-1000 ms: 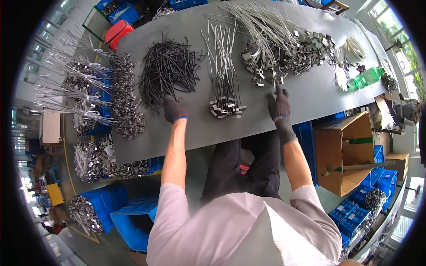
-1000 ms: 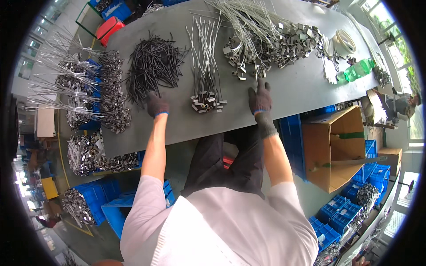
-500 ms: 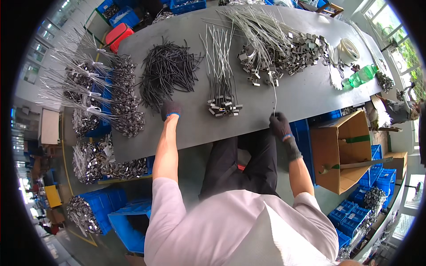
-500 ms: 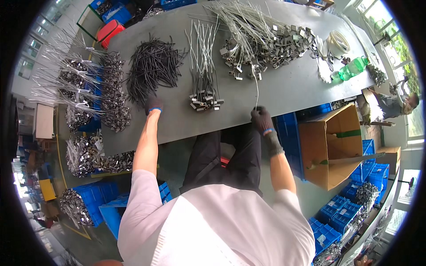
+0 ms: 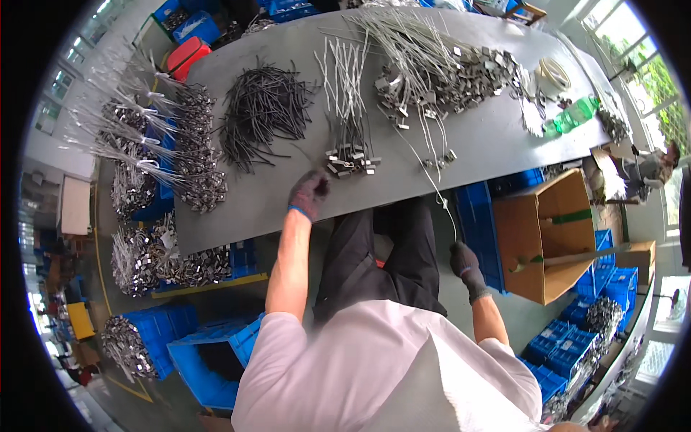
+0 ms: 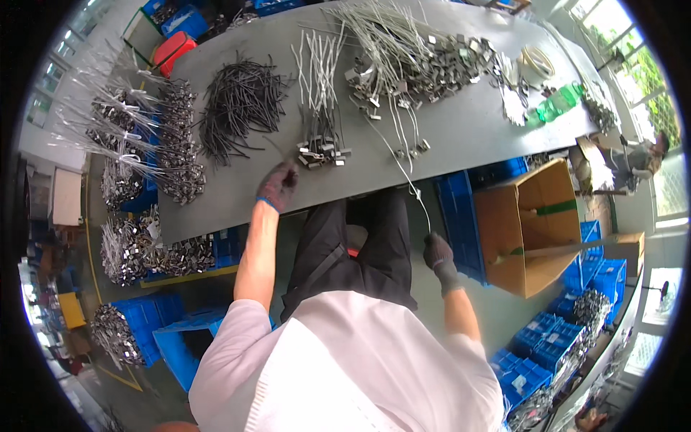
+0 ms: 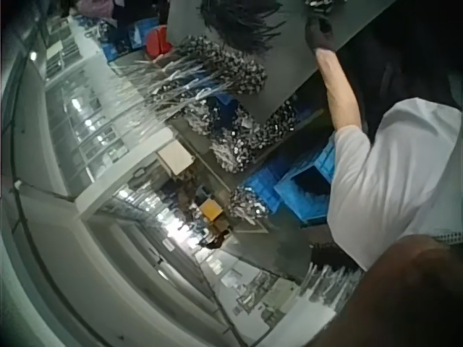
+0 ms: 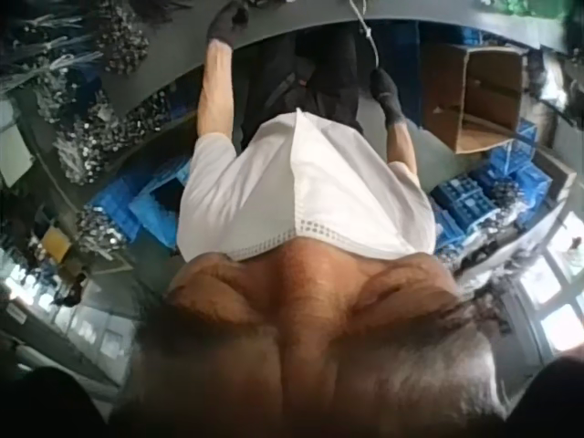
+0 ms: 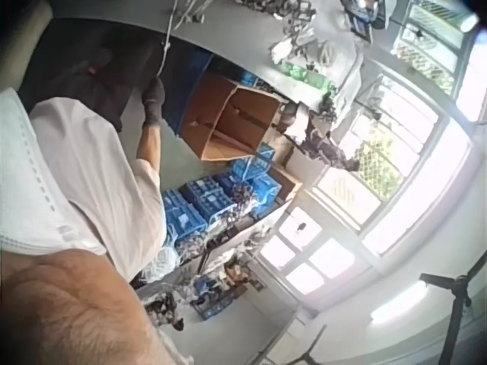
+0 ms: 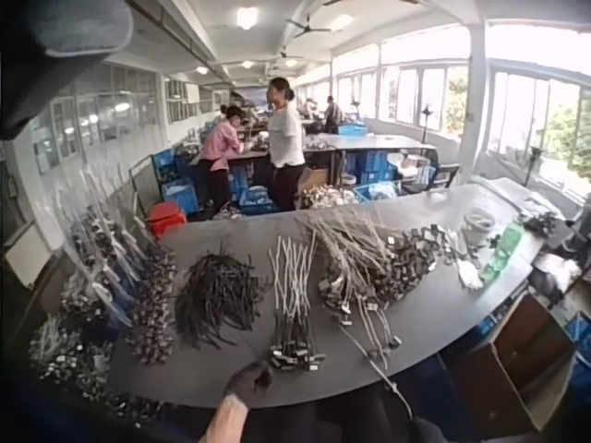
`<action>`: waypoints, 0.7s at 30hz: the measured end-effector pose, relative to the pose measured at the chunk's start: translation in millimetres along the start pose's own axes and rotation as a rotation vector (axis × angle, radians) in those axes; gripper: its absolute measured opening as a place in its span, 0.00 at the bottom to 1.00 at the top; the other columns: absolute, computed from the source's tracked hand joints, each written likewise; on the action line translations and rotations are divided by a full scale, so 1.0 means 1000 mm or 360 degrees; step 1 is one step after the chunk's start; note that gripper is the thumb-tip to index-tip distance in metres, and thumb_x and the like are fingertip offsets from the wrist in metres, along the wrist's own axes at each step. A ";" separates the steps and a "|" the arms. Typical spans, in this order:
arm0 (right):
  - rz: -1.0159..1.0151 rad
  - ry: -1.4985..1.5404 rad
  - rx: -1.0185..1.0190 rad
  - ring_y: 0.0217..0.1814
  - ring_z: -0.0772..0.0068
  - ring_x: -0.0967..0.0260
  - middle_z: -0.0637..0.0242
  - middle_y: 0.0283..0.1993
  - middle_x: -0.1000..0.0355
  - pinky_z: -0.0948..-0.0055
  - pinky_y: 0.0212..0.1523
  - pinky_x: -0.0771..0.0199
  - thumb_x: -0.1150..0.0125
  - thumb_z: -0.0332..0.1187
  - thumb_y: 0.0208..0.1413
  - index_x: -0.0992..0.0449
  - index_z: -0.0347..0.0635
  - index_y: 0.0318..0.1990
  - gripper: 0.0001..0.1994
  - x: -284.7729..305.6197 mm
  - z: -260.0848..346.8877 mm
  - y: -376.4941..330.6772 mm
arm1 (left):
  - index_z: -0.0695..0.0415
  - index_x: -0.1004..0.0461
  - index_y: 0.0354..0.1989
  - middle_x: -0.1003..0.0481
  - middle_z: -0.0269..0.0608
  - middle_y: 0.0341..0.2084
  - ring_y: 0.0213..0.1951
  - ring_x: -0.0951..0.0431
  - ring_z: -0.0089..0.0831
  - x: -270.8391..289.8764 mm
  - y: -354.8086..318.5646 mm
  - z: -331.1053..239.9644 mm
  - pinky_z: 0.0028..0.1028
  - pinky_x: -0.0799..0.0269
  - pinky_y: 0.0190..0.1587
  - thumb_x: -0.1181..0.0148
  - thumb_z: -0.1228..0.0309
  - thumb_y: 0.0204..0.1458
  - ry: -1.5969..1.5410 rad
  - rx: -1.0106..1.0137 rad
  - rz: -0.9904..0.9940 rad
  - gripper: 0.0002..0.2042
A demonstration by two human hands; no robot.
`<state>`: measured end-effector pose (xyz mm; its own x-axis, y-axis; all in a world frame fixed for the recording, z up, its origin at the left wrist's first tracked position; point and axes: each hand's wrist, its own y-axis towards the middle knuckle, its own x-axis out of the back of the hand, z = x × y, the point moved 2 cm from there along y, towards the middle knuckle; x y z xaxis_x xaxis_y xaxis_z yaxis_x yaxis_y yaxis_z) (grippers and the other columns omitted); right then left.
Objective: Manually assembling electronic components by threading wires through metal brackets at an industrial workstation.
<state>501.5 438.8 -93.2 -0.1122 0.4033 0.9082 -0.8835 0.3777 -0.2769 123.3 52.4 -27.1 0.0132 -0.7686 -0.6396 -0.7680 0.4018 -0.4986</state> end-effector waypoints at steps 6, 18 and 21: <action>-0.0380 0.0417 -0.0291 0.47 0.37 0.25 0.40 0.42 0.24 0.49 0.43 0.25 0.42 0.39 0.61 0.25 0.42 0.51 0.15 0.044 0.064 0.042 | 0.57 0.25 0.41 0.22 0.39 0.32 0.34 0.19 0.32 -0.128 -0.033 0.127 0.34 0.18 0.41 0.38 0.72 0.59 0.0294 0.0474 0.0531 0.05; -0.0013 0.0672 -0.0080 0.48 0.42 0.23 0.48 0.44 0.21 0.52 0.49 0.24 0.43 0.49 0.57 0.17 0.45 0.43 0.19 0.081 0.111 0.153 | 0.58 0.26 0.37 0.21 0.41 0.30 0.31 0.18 0.34 -0.134 -0.027 0.174 0.36 0.15 0.37 0.35 0.72 0.57 0.0458 0.0603 0.0241 0.06; 0.0257 0.0612 -0.0066 0.51 0.45 0.23 0.43 0.49 0.23 0.56 0.53 0.24 0.38 0.47 0.54 0.18 0.39 0.45 0.21 0.152 0.160 0.203 | 0.57 0.25 0.37 0.21 0.42 0.30 0.32 0.18 0.37 -0.129 -0.028 0.177 0.41 0.15 0.39 0.35 0.73 0.56 0.0411 0.0628 0.0146 0.05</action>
<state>231.8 443.4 39.3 -0.0630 0.7390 0.6707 -0.8485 0.3142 -0.4259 256.1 228.8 -34.2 -0.2411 -0.7994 -0.5503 -0.4563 0.5938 -0.6627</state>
